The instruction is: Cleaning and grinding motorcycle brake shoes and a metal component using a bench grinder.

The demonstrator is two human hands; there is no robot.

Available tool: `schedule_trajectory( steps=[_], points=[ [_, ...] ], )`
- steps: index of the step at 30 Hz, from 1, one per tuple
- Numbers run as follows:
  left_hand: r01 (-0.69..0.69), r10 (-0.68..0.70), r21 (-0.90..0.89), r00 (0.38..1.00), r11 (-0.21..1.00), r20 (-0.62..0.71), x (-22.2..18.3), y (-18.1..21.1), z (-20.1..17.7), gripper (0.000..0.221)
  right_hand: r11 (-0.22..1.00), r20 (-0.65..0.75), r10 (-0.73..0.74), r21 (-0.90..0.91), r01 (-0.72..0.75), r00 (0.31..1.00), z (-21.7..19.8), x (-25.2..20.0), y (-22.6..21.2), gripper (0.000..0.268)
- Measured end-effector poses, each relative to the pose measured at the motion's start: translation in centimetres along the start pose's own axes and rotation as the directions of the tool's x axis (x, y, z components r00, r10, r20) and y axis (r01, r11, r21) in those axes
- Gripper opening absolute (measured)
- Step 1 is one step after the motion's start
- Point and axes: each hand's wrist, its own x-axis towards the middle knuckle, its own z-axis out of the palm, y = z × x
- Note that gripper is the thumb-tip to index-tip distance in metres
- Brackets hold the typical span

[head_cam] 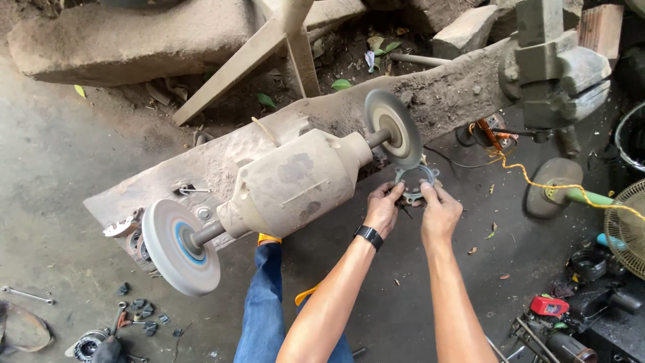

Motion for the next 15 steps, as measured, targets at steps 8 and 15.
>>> schedule_trajectory(
  steps=[8, 15],
  points=[
    [-0.089, 0.112, 0.724, 0.994, 0.684, 0.016, -1.6, 2.9, -2.2, 0.024, 0.895, 0.074, 0.292, 0.331, -0.3, 0.953, -1.9, -3.2, 2.9, 0.029],
    [0.048, -0.104, 0.422, 0.988, 0.905, 0.113, 2.8, 1.5, -2.7, 0.022, 0.999, -0.051, -0.034, 0.019, 0.035, 0.998, 0.4, -3.2, -1.5, 0.024]
  ],
)
